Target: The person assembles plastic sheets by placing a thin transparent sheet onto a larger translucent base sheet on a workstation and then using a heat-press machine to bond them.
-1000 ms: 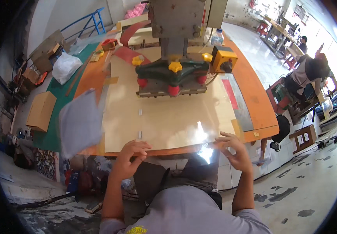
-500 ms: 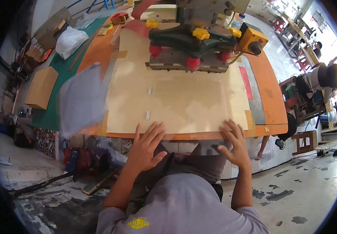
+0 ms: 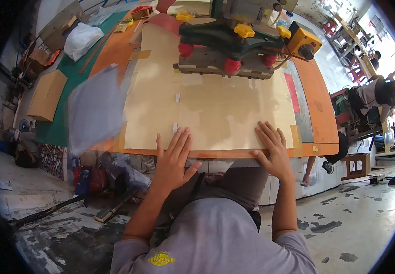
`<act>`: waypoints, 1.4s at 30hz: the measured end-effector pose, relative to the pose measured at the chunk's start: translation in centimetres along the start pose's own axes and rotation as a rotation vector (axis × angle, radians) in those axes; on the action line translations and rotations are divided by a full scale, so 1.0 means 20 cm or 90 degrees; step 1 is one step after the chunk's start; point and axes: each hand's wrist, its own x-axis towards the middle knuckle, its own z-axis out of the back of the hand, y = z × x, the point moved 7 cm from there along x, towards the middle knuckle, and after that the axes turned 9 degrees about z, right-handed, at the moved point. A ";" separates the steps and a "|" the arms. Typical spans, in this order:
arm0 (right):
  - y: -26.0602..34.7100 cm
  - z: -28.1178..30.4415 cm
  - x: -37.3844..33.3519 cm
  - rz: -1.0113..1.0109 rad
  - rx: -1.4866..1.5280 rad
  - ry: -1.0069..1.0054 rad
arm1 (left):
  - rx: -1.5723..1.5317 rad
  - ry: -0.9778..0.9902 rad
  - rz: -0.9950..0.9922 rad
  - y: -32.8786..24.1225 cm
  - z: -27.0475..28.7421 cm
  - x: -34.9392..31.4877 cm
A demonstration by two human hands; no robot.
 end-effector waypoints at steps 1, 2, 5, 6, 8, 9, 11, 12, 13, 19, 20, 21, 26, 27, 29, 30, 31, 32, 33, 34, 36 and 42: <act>0.00 0.00 0.01 0.007 -0.002 -0.004 | 0.004 -0.008 0.002 0.00 0.00 0.00; -0.01 0.00 0.01 0.007 -0.001 -0.003 | 0.004 -0.007 0.003 0.00 -0.01 0.00; -0.02 -0.01 0.03 -0.002 0.009 0.006 | -0.006 -0.012 0.003 0.01 -0.02 0.01; -0.03 -0.01 0.03 -0.004 0.016 0.007 | -0.006 -0.013 0.003 0.01 -0.02 0.01; -0.04 -0.01 0.04 -0.008 0.025 0.009 | -0.006 -0.012 0.002 0.01 -0.03 0.02; -0.04 -0.01 0.04 -0.006 0.026 0.008 | -0.001 -0.013 0.003 0.01 -0.03 0.01; -0.05 -0.01 0.04 -0.006 0.026 0.007 | 0.002 -0.013 0.003 0.01 -0.02 0.02; -0.04 -0.01 0.04 -0.008 0.030 0.005 | 0.006 -0.010 0.004 0.00 -0.01 0.02; -0.05 0.00 0.04 -0.013 0.030 0.003 | 0.006 -0.007 0.002 -0.01 0.00 0.03; -0.09 0.00 0.01 -0.026 0.060 -0.097 | -0.164 0.000 0.018 0.09 0.16 0.11; -0.09 0.00 0.00 -0.029 0.059 -0.097 | -0.165 0.002 0.015 0.12 0.16 0.13; -0.09 0.00 0.00 -0.032 0.046 -0.089 | -0.163 0.002 0.012 0.15 0.14 0.15; -0.08 -0.01 0.01 -0.031 0.024 -0.082 | -0.142 -0.001 0.003 0.21 0.05 0.15; -0.08 -0.01 0.01 -0.031 0.024 -0.083 | -0.123 -0.008 0.003 0.21 0.05 0.15; -0.08 -0.01 0.01 -0.032 0.024 -0.084 | -0.102 -0.012 0.002 0.20 0.04 0.16; -0.09 -0.01 0.00 -0.032 0.019 -0.082 | -0.092 -0.017 0.003 0.20 0.04 0.16; -0.09 -0.01 0.01 -0.030 0.014 -0.082 | -0.081 -0.023 0.004 0.20 0.04 0.16; -0.09 -0.01 0.01 -0.030 0.015 -0.083 | -0.079 -0.023 0.003 0.20 0.04 0.16; -0.09 -0.01 0.01 -0.029 0.016 -0.082 | -0.082 -0.032 0.002 0.20 0.04 0.16; -0.10 -0.01 0.00 -0.031 0.016 -0.081 | -0.087 -0.040 -0.001 0.19 0.04 0.16; -0.09 -0.01 0.00 -0.030 0.012 -0.082 | -0.084 -0.041 -0.003 0.19 0.04 0.16; -0.08 -0.01 0.01 -0.024 0.007 -0.084 | -0.079 -0.041 0.001 0.19 0.06 0.15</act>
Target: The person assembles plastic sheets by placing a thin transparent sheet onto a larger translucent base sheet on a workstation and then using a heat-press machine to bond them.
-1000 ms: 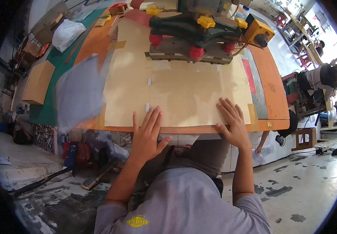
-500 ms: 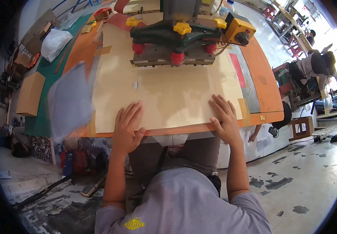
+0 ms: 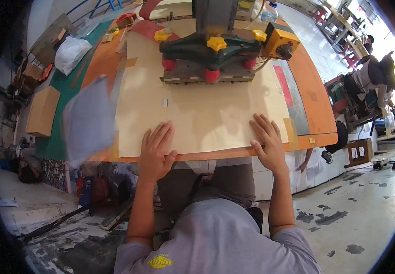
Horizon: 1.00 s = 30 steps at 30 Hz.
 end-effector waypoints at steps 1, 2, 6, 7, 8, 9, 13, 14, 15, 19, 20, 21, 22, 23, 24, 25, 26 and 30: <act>0.00 0.00 0.00 0.002 -0.009 -0.004 | -0.008 0.003 -0.002 0.00 0.00 0.00; 0.01 0.00 -0.01 0.007 -0.005 -0.005 | -0.003 0.000 0.001 0.01 0.00 -0.01; 0.03 0.01 -0.07 0.013 -0.019 -0.072 | -0.042 -0.053 0.013 0.04 0.02 -0.09; 0.02 0.01 -0.09 0.000 -0.033 -0.106 | -0.042 -0.082 0.017 0.06 0.03 -0.12; 0.01 0.01 -0.13 -0.013 -0.046 -0.139 | -0.038 -0.084 0.020 0.08 0.00 -0.17; 0.01 0.00 -0.16 -0.010 -0.079 -0.168 | -0.006 -0.120 0.045 0.12 -0.02 -0.23; -0.05 -0.12 -0.35 -0.016 -0.154 -0.313 | 0.085 -0.249 0.104 0.23 -0.18 -0.41; -0.07 -0.17 -0.36 -0.015 -0.153 -0.312 | 0.086 -0.250 0.105 0.25 -0.22 -0.41; -0.09 -0.19 -0.39 -0.010 -0.192 -0.341 | 0.096 -0.306 0.098 0.25 -0.23 -0.42; -0.11 -0.24 -0.41 -0.006 -0.234 -0.401 | 0.100 -0.469 0.072 0.25 -0.28 -0.41; -0.12 -0.25 -0.41 -0.005 -0.235 -0.401 | 0.099 -0.471 0.072 0.25 -0.29 -0.41; -0.13 -0.25 -0.42 0.001 -0.229 -0.405 | 0.102 -0.482 0.073 0.26 -0.30 -0.41; -0.13 -0.25 -0.42 0.005 -0.225 -0.407 | 0.104 -0.492 0.073 0.26 -0.30 -0.41; -0.14 -0.26 -0.43 0.005 -0.227 -0.407 | 0.102 -0.492 0.073 0.26 -0.30 -0.42; -0.15 -0.26 -0.43 0.004 -0.226 -0.408 | 0.107 -0.476 0.067 0.26 -0.31 -0.42; -0.14 -0.26 -0.43 0.005 -0.223 -0.410 | 0.115 -0.459 0.062 0.26 -0.31 -0.42; -0.14 -0.26 -0.43 0.005 -0.223 -0.411 | 0.115 -0.460 0.061 0.26 -0.31 -0.42; -0.13 -0.26 -0.42 0.001 -0.233 -0.413 | 0.133 -0.459 0.063 0.26 -0.31 -0.42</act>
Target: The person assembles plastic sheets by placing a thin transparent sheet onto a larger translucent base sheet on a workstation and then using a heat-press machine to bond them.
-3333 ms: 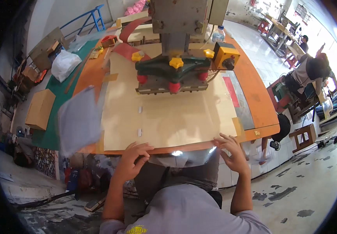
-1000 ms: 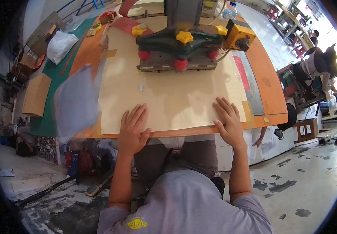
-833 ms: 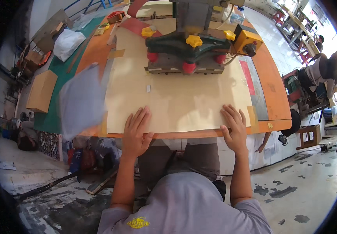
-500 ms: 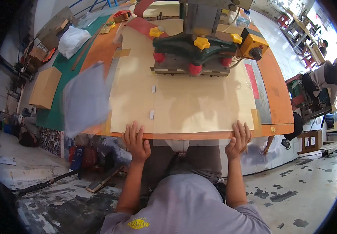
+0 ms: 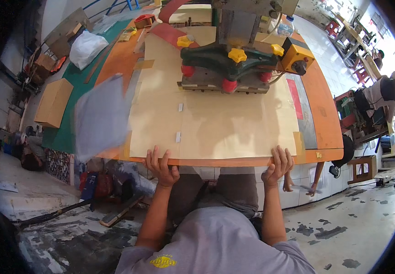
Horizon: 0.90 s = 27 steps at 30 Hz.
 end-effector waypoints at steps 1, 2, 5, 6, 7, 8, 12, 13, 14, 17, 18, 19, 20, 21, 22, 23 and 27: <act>0.00 0.00 0.00 0.000 -0.008 0.006 | 0.005 -0.003 0.001 0.00 0.00 0.00; 0.00 0.00 0.00 0.001 -0.009 0.005 | 0.004 -0.004 0.002 -0.01 0.00 0.00; 0.00 0.00 0.00 -0.005 0.000 0.008 | -0.006 -0.001 0.009 0.00 0.01 0.00; 0.00 0.00 -0.01 -0.007 0.004 0.008 | 0.001 -0.002 0.005 -0.01 0.01 0.00; 0.00 0.00 0.00 -0.008 0.008 0.007 | 0.008 -0.003 0.000 -0.01 0.01 0.01; 0.00 0.00 -0.01 -0.008 0.007 0.006 | 0.007 -0.005 0.000 -0.01 0.01 0.01; 0.00 0.01 0.01 -0.012 0.006 0.013 | -0.007 -0.001 -0.009 -0.03 0.02 0.02; 0.01 0.02 0.02 -0.009 0.002 0.018 | -0.003 0.007 -0.010 -0.03 0.02 0.02; 0.02 0.03 0.03 -0.010 0.000 0.021 | -0.005 0.010 -0.009 -0.04 0.03 0.03; 0.04 0.06 0.08 -0.018 0.011 0.050 | -0.004 0.027 0.005 -0.05 0.05 0.04; 0.05 0.07 0.11 -0.031 0.032 0.058 | -0.026 0.050 0.019 -0.04 0.07 0.05; 0.04 0.09 0.14 -0.044 0.051 0.065 | -0.050 0.072 0.032 -0.05 0.08 0.08; 0.03 0.11 0.17 -0.043 0.047 0.067 | -0.054 0.073 0.034 -0.06 0.10 0.11; 0.02 0.12 0.20 -0.049 0.093 0.078 | -0.085 0.075 0.055 -0.06 0.12 0.15; 0.01 0.14 0.24 -0.053 0.141 0.088 | -0.114 0.075 0.076 -0.06 0.16 0.19; -0.01 0.17 0.29 -0.052 0.138 0.088 | -0.118 0.075 0.078 -0.07 0.18 0.26; -0.07 0.04 0.53 -0.069 0.110 0.311 | -0.088 0.139 0.079 -0.07 0.21 0.60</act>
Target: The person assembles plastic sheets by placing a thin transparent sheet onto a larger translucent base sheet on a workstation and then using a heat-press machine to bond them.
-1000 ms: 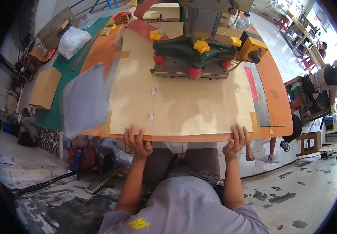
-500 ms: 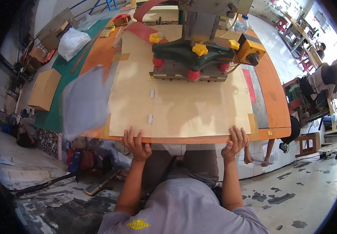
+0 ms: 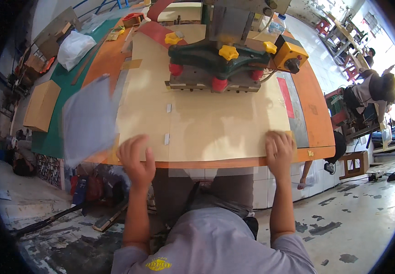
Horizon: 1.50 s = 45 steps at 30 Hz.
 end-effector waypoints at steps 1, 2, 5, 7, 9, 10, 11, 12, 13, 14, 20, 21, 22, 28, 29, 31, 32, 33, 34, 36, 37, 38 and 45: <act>-0.02 -0.02 0.08 -0.004 -0.001 0.030 | -0.031 0.045 0.004 -0.01 -0.03 0.09; -0.05 -0.04 0.15 -0.004 -0.002 0.028 | -0.043 0.113 0.029 -0.01 -0.06 0.18; -0.18 -0.17 0.36 0.024 0.005 0.081 | -0.052 0.297 0.068 0.05 -0.30 0.38; -0.25 -0.31 0.51 0.026 0.049 0.109 | -0.025 0.298 0.059 0.08 -0.41 0.47; -0.29 -0.39 0.61 0.009 0.060 0.111 | -0.002 0.305 0.049 0.13 -0.57 0.55; -0.30 -0.43 0.65 -0.006 0.072 0.114 | 0.015 0.312 0.039 0.15 -0.66 0.59; -0.33 -0.46 0.66 -0.007 0.070 0.111 | 0.029 0.319 0.026 0.16 -0.73 0.62; -0.36 -0.47 0.67 -0.009 0.086 0.070 | 0.027 0.318 0.024 0.17 -0.79 0.64; -0.34 -0.46 0.68 -0.011 0.106 0.030 | 0.009 0.313 0.028 0.17 -0.82 0.67; -0.33 -0.46 0.69 -0.012 0.108 0.032 | -0.008 0.308 0.032 0.18 -0.84 0.67; -0.33 -0.44 0.69 -0.024 0.200 0.023 | 0.021 0.371 0.052 0.21 -0.90 0.70; -0.33 -0.44 0.69 -0.021 0.181 0.009 | 0.022 0.373 0.052 0.22 -0.89 0.69; -0.34 -0.44 0.68 -0.020 0.160 -0.007 | -0.006 0.392 0.061 0.21 -0.89 0.69; -0.29 -0.39 0.65 0.001 0.191 0.019 | -0.069 0.371 0.038 0.15 -0.76 0.61; -0.29 -0.36 0.64 0.004 0.192 0.019 | -0.101 0.370 0.037 0.14 -0.73 0.60; -0.27 -0.31 0.59 0.040 0.201 0.027 | -0.133 0.386 0.046 0.11 -0.65 0.57; -0.22 -0.28 0.57 0.042 0.202 0.027 | -0.165 0.404 0.055 0.09 -0.61 0.54; -0.18 -0.23 0.54 0.040 0.165 0.029 | -0.164 0.403 0.057 0.06 -0.55 0.50; -0.14 -0.17 0.50 0.036 0.127 0.030 | -0.145 0.401 0.008 0.00 -0.49 0.44; -0.06 -0.12 0.38 0.042 0.114 0.061 | -0.127 0.399 -0.037 -0.04 -0.42 0.34; -0.01 -0.12 0.33 0.048 0.103 0.093 | -0.132 0.414 -0.085 -0.06 -0.38 0.28; 0.02 -0.10 0.29 0.048 0.106 0.099 | -0.136 0.430 -0.132 -0.09 -0.35 0.22; 0.07 -0.14 0.20 0.107 0.055 0.130 | -0.061 0.435 -0.164 -0.14 -0.34 0.14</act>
